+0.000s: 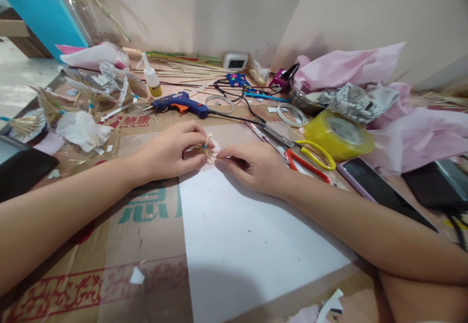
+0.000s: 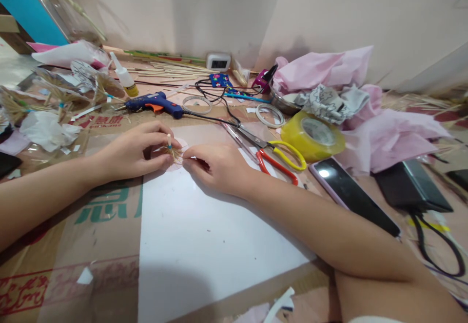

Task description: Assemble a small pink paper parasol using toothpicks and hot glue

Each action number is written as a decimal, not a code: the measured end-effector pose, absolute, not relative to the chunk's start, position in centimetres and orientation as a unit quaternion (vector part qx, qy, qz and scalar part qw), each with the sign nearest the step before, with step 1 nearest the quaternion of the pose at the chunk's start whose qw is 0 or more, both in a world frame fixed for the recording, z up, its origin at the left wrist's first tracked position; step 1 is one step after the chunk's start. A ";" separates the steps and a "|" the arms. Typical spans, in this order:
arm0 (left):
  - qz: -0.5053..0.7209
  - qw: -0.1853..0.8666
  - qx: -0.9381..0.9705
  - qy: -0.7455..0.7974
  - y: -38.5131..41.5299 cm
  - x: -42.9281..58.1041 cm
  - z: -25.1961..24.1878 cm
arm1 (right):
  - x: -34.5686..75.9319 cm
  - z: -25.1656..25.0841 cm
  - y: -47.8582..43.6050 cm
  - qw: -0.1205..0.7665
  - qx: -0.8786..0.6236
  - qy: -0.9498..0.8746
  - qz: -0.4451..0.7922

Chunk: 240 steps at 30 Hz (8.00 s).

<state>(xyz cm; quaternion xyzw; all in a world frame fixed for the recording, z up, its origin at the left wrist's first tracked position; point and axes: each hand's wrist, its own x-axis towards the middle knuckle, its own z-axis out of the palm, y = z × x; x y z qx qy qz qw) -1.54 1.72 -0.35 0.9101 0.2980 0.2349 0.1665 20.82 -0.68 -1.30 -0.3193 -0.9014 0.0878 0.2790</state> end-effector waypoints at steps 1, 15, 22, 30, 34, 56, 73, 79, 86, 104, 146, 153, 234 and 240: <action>0.236 0.167 0.910 0.298 1.7 -1.5 -0.4 | 20.8 -1.3 -0.7 0.279 -0.317 -0.902 0.087; 0.232 0.160 0.910 0.305 1.7 -1.6 -0.5 | 20.8 -1.2 -0.7 0.265 -0.324 -0.902 0.104; 0.228 0.164 0.910 0.305 1.7 -1.6 -0.5 | 21.1 -1.4 -0.5 0.260 -0.277 -0.916 0.126; 0.236 0.165 0.913 0.290 1.6 -1.6 -0.3 | 21.4 -0.5 -1.0 0.378 -0.348 -0.844 0.156; 0.229 0.163 0.910 0.305 1.6 -1.8 -0.2 | 21.3 -0.7 -0.9 0.438 -0.376 -0.794 0.191; 0.345 -0.079 0.878 0.323 0.4 -1.6 0.2 | 20.8 -1.3 -0.7 0.376 -0.335 -0.855 0.126; 0.390 0.071 0.826 0.401 1.3 -2.0 0.4 | 20.8 -0.9 -0.8 0.388 -0.329 -0.853 0.119; 0.401 0.065 0.818 0.408 1.4 -1.8 0.0 | 20.7 -0.9 -0.8 0.387 -0.322 -0.856 0.117; 0.388 -0.056 0.871 0.296 0.6 -1.8 0.3 | 20.7 -1.1 -0.8 0.403 -0.335 -0.844 0.112; 0.366 -0.119 0.879 0.281 0.7 -1.4 0.2 | 20.6 -1.2 -0.7 0.390 -0.319 -0.858 0.101; 0.347 -0.083 0.889 0.288 0.6 -1.7 0.1 | 20.7 -1.2 -0.5 0.372 -0.357 -0.846 0.137; 0.324 -0.079 0.901 0.279 0.6 -1.5 0.2 | 20.8 -1.2 -0.4 0.347 -0.333 -0.868 0.124; 0.209 0.073 0.907 0.359 1.4 -1.3 -0.4 | 20.8 -1.3 -0.7 0.261 -0.370 -0.886 0.100; 0.214 0.049 0.911 0.350 1.3 -1.3 -0.5 | 20.8 -1.4 -0.7 0.264 -0.364 -0.888 0.095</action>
